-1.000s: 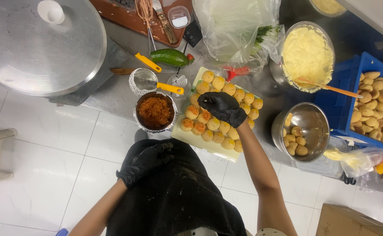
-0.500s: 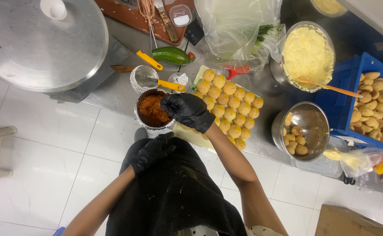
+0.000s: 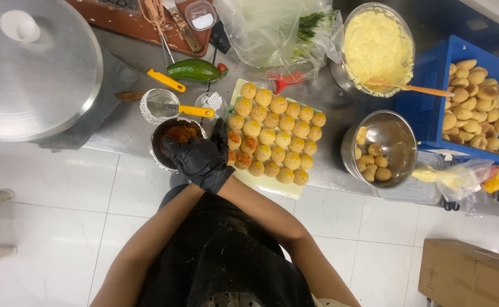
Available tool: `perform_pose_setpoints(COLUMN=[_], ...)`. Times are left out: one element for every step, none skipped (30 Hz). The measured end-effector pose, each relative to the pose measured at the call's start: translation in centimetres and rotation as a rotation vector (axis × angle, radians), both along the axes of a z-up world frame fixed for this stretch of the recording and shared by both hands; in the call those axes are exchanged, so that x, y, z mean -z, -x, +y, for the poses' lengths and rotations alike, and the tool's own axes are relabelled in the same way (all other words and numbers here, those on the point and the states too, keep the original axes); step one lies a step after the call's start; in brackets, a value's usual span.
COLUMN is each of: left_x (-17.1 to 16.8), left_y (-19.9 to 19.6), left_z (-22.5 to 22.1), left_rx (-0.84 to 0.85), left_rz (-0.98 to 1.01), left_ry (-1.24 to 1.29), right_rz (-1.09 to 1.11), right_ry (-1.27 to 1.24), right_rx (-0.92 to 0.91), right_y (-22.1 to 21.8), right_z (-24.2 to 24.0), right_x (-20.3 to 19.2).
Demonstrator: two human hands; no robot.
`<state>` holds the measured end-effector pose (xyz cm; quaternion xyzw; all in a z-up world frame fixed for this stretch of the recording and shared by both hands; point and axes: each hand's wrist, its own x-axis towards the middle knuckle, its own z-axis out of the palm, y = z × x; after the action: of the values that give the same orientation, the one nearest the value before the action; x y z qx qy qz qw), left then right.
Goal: Stuffing small round dough buns with a reddish-orange filling by hand.
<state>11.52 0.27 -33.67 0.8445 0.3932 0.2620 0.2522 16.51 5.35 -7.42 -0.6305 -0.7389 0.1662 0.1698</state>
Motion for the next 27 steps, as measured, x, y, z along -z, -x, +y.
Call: perform_pose_setpoints(left_x=[-0.3, -0.6, -0.9, -1.1, -1.0, -0.8, -0.7, -0.9, -1.1, -1.4, -1.1, -0.9, -0.8, -1.4, -2.0, -2.7, -3.4, -4.2, -3.2, -2.2, -1.2, 3.4, 7.4, 11.0, 8.0, 5.0, 2.0], left_y=[-0.5, -1.1, -1.6, -2.1, -2.5, -2.9, -3.3, -3.7, -4.0, -4.3, -4.6, -5.1, -6.0, -5.8, -5.9, -5.9, -6.0, -6.2, -5.4, -4.7, -3.9, -1.8, -1.3, -3.4, -3.0, -2.6, -2.1], left_z=[0.2, 0.5, 0.8, 1.2, 1.3, 1.5, 1.9, 2.1, 2.2, 2.5, 2.3, 2.3, 2.2, 2.1, 2.1, 2.1, 2.1, 2.1, 2.3, 2.4, 2.7, 1.3, 0.7, 1.6, 0.8, -0.2, -1.2], left_rx=[-0.029, -0.058, -0.088, -0.118, -0.15, -0.182, -0.216, -0.25, -0.287, -0.323, -0.362, -0.4, -0.442, -0.447, -0.376, -0.304, -0.234, -0.164, -0.096, -0.028, 0.039, 0.105, 0.173, 0.242, 0.231, 0.153, 0.074], left_rz=[0.034, 0.068, 0.103, 0.138, 0.175, 0.211, 0.247, 0.283, 0.319, 0.355, 0.39, 0.425, 0.459, 0.459, 0.371, 0.283, 0.194, 0.106, 0.018, -0.07, -0.159, -0.247, -0.336, -0.425, -0.428, -0.319, -0.207], left_ry=[0.015, 0.029, 0.043, 0.057, 0.072, 0.087, 0.102, 0.116, 0.132, 0.148, 0.163, 0.179, 0.196, 0.197, 0.211, 0.224, 0.236, 0.248, 0.259, 0.268, 0.275, 0.28, 0.285, 0.288, 0.284, 0.229, 0.178], right_rz=[0.066, 0.066, 0.117, 0.167, 0.167, 0.092, 0.016, 0.016, 0.019, 0.021, 0.021, 0.01, -0.002, -0.001, 0.062, 0.123, 0.185, 0.246, 0.247, 0.348, 0.449, 0.449, 0.412, 0.374, 0.373, 0.385, 0.397], right_ry=[0.046, 0.045, -0.131, -0.307, -0.307, -0.398, -0.487, -0.487, -0.387, -0.287, -0.287, -0.281, -0.276, -0.276, -0.245, -0.213, -0.179, -0.145, -0.144, -0.114, -0.083, -0.082, -0.094, -0.106, -0.105, -0.027, 0.054], right_rx=[-0.001, 0.006, 0.004, -0.001, 0.004, 0.073, 0.14, 0.142, 0.076, 0.01, 0.008, 0.012, 0.013, 0.008, 0.021, 0.033, 0.043, 0.054, 0.043, 0.016, -0.013, -0.027, -0.048, -0.068, -0.079, -0.15, -0.221], right_y=[0.1, 0.0, 0.0, 0.0, -0.1, -0.3, -0.4, -0.6, -0.8, -0.9, -1.0, -1.0, -1.0, -1.3, -1.6, -1.8, -2.0, -2.2, -2.8, -3.3, -3.8, -4.1, -4.4, -4.8, -4.8, -4.8, -4.6], right_z=[-0.2, -0.3, -0.5, -0.6, -0.8, -0.9, -1.0, -1.0, -1.1, -1.2, -1.0, -0.9, -0.7, -0.6, -0.4, -0.2, -0.1, 0.1, 0.4, 0.7, 1.2, 1.8, 2.4, 3.0, 3.5, 4.1, 4.5], right_x=[-0.7, -0.6, -0.5, -0.3, -1.1, -1.8, -2.6, -2.2, -1.7, -1.3, -1.2, -1.2, -1.1, -1.3, -1.5, -1.7, -1.9, -2.1, -3.0, -4.0, -4.9, -4.8, -4.8, -4.7, -3.7, -2.7, -1.6])
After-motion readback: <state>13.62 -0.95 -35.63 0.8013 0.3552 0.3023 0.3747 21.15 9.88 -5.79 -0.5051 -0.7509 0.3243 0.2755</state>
